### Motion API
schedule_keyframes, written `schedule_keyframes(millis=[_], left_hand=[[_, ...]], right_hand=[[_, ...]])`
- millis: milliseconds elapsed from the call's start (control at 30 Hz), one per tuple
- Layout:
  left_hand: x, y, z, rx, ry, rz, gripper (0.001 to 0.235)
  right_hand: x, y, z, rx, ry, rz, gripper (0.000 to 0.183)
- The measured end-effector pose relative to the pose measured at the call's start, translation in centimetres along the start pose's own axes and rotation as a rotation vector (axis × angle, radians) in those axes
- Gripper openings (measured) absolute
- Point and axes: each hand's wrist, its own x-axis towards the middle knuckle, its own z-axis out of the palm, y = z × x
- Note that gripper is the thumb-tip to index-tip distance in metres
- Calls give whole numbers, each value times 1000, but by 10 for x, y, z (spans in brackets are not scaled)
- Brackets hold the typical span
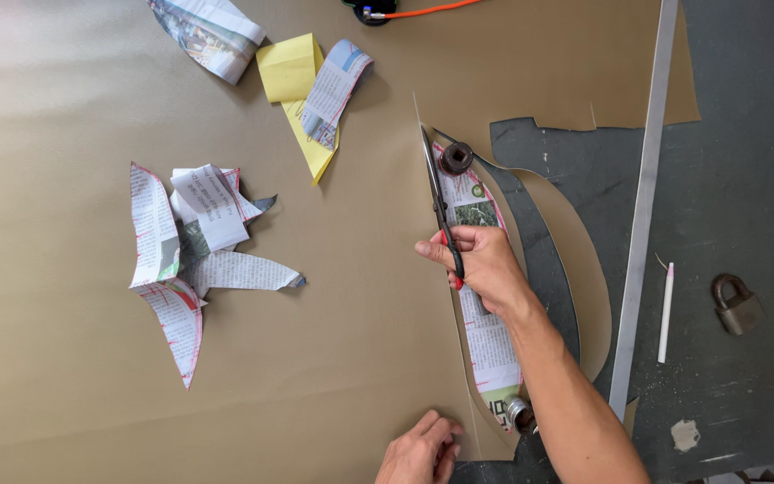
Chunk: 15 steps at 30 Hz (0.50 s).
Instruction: The person uses a metal ruler and pencil to mark a straight line on a large sheet of cardboard. They then use scissors to cut along the marked line, following a curved paper template placed on the cardboard. The person secures the template with a padlock and a jar, then cuts the cardboard to match the template's shape.
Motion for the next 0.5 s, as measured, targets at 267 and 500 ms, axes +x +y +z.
schedule_keyframes(millis=[267,500], left_hand=[[-1,-9,5,4,14,24,23],[1,-1,-1,-3,17,69,22]], right_hand=[[6,-2,0,-32,35,31,33],[10,1,-1,-17,4,-26,34]])
